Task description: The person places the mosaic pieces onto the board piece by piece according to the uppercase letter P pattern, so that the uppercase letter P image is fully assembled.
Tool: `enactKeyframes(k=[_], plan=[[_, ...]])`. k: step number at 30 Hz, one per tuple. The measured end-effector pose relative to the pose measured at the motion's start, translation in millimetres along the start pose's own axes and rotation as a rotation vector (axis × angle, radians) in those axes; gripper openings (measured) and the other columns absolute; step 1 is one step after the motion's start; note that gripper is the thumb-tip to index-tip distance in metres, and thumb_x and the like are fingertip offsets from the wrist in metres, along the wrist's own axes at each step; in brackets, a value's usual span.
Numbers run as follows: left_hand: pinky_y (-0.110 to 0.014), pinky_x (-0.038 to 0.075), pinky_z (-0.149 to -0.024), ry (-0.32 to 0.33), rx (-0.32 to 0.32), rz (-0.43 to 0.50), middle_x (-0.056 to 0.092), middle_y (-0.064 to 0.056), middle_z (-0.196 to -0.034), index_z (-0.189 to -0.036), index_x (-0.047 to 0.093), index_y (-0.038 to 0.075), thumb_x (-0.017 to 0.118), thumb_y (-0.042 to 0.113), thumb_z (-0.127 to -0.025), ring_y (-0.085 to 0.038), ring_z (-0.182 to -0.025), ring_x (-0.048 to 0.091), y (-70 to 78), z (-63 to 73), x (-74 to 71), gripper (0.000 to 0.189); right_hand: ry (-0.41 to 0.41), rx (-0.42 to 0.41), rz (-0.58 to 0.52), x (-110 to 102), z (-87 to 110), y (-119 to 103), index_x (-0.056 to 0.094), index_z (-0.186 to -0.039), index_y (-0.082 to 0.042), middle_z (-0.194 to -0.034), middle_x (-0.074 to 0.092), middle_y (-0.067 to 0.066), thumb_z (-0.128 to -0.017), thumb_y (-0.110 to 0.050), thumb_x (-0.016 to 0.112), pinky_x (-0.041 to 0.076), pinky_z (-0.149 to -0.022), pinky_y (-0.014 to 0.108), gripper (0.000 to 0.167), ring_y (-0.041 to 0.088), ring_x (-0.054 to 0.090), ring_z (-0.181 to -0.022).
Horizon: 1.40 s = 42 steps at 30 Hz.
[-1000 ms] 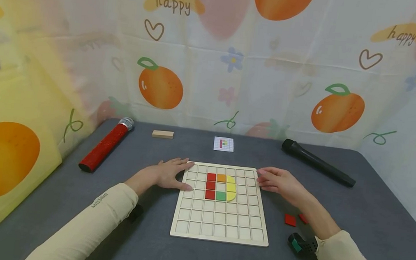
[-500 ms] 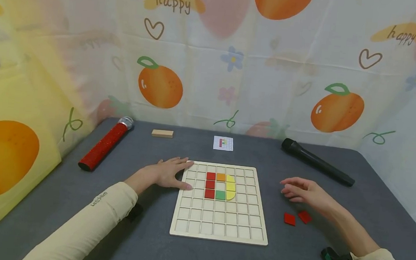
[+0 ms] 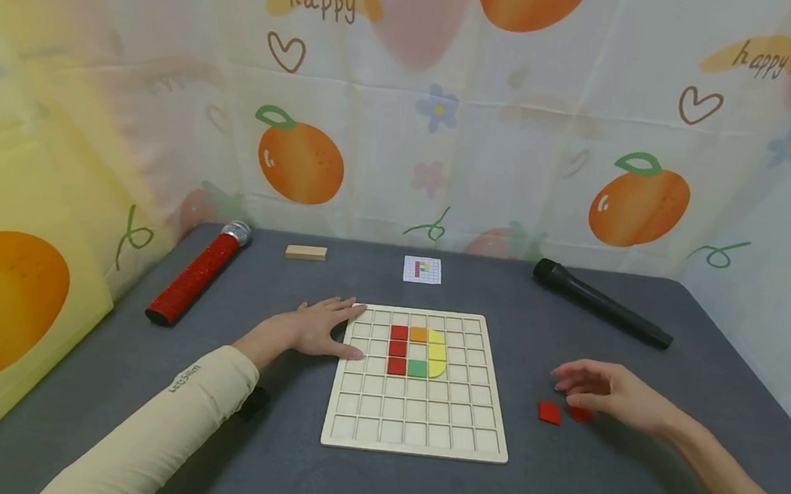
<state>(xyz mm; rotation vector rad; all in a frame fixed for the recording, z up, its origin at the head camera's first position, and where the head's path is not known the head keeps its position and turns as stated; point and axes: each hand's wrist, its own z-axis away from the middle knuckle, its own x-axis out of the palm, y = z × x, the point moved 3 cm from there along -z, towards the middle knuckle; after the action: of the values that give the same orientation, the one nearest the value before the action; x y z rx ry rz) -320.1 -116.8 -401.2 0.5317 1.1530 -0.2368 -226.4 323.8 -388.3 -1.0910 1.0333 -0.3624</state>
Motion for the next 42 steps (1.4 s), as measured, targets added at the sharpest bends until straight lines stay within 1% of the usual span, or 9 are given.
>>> enactKeyframes(k=[5,10,14,18,23,31,36,39,42], plan=[[-0.068,0.01,-0.104,-0.003,-0.005,-0.004,0.014,-0.008,-0.158,-0.154,0.019,0.02,0.056,0.068,-0.082,-0.034,-0.143,0.009,0.6,1.1,-0.5,0.094,-0.082,-0.061,-0.024,-0.1,5.5,2.2,0.05,-0.125,0.013,-0.119,0.055,0.029,-0.09,-0.005,0.065,0.051,-0.081,0.026,0.042,0.009,0.058,-0.103],[-0.067,0.01,-0.104,-0.005,-0.011,-0.01,0.014,-0.008,-0.158,-0.154,0.02,0.02,0.056,0.068,-0.082,-0.033,-0.143,0.009,1.2,0.3,-0.1,0.094,-0.097,-0.072,0.014,-1.1,8.7,5.9,0.051,-0.124,0.011,-0.114,0.057,0.022,-0.088,-0.006,0.068,0.05,-0.08,0.024,0.044,0.01,0.058,-0.098],[-0.067,0.01,-0.105,-0.005,-0.014,-0.011,0.014,-0.008,-0.158,-0.154,0.02,0.02,0.056,0.068,-0.082,-0.033,-0.143,0.01,1.3,0.1,-0.1,0.094,-0.069,-0.066,0.077,-1.7,8.8,6.1,0.053,-0.124,0.009,-0.106,0.058,0.016,-0.087,-0.008,0.069,0.051,-0.076,0.025,0.043,0.013,0.057,-0.091],[-0.067,0.01,-0.105,-0.005,-0.017,-0.01,0.014,-0.008,-0.158,-0.154,0.019,0.02,0.056,0.069,-0.082,-0.033,-0.143,0.01,0.8,0.2,-0.2,0.094,-0.03,-0.029,0.118,-2.7,7.5,5.6,0.054,-0.124,0.007,-0.099,0.056,0.013,-0.086,-0.01,0.072,0.05,-0.069,0.026,0.046,0.013,0.056,-0.085],[-0.067,0.009,-0.105,-0.004,-0.014,-0.005,0.013,-0.007,-0.158,-0.154,0.019,0.02,0.056,0.069,-0.082,-0.033,-0.143,0.009,1.2,-0.3,-0.4,0.094,0.011,0.01,0.13,-4.8,6.9,6.4,0.053,-0.123,0.009,-0.094,0.055,0.012,-0.084,-0.01,0.073,0.049,-0.065,0.026,0.048,0.012,0.055,-0.079],[-0.067,0.009,-0.105,0.0,-0.012,0.001,0.014,-0.007,-0.158,-0.154,0.02,0.021,0.056,0.069,-0.082,-0.033,-0.143,0.009,1.7,-0.9,-0.5,0.094,0.004,0.004,0.119,-6.3,6.2,6.4,0.053,-0.123,0.01,-0.096,0.058,0.012,-0.084,-0.009,0.073,0.051,-0.067,0.026,0.048,0.012,0.057,-0.081],[-0.067,0.009,-0.105,0.001,-0.007,0.007,0.014,-0.008,-0.158,-0.154,0.02,0.02,0.056,0.069,-0.082,-0.033,-0.143,0.009,1.0,-0.3,-0.5,0.094,0.013,-0.007,0.145,-7.1,5.1,4.5,0.054,-0.122,0.009,-0.087,0.056,0.008,-0.084,-0.006,0.072,0.048,-0.06,0.026,0.045,0.011,0.055,-0.072],[-0.067,0.009,-0.105,0.001,-0.001,0.01,0.014,-0.007,-0.158,-0.154,0.02,0.02,0.056,0.069,-0.082,-0.033,-0.143,0.008,0.4,0.2,0.0,0.094,0.067,0.02,0.227,-7.4,3.2,1.7,0.059,-0.118,0.005,-0.082,0.055,0.004,-0.084,-0.007,0.072,0.045,-0.056,0.025,0.039,0.01,0.052,-0.067],[-0.067,0.009,-0.105,0.004,0.008,0.011,0.013,-0.007,-0.158,-0.154,0.02,0.02,0.056,0.069,-0.082,-0.033,-0.143,0.008,-0.5,0.6,1.1,0.094,0.167,0.056,0.339,-7.7,0.6,-3.7,0.064,-0.111,-0.001,-0.082,0.06,0.0,-0.084,-0.011,0.073,0.046,-0.057,0.026,0.03,0.009,0.055,-0.068]])
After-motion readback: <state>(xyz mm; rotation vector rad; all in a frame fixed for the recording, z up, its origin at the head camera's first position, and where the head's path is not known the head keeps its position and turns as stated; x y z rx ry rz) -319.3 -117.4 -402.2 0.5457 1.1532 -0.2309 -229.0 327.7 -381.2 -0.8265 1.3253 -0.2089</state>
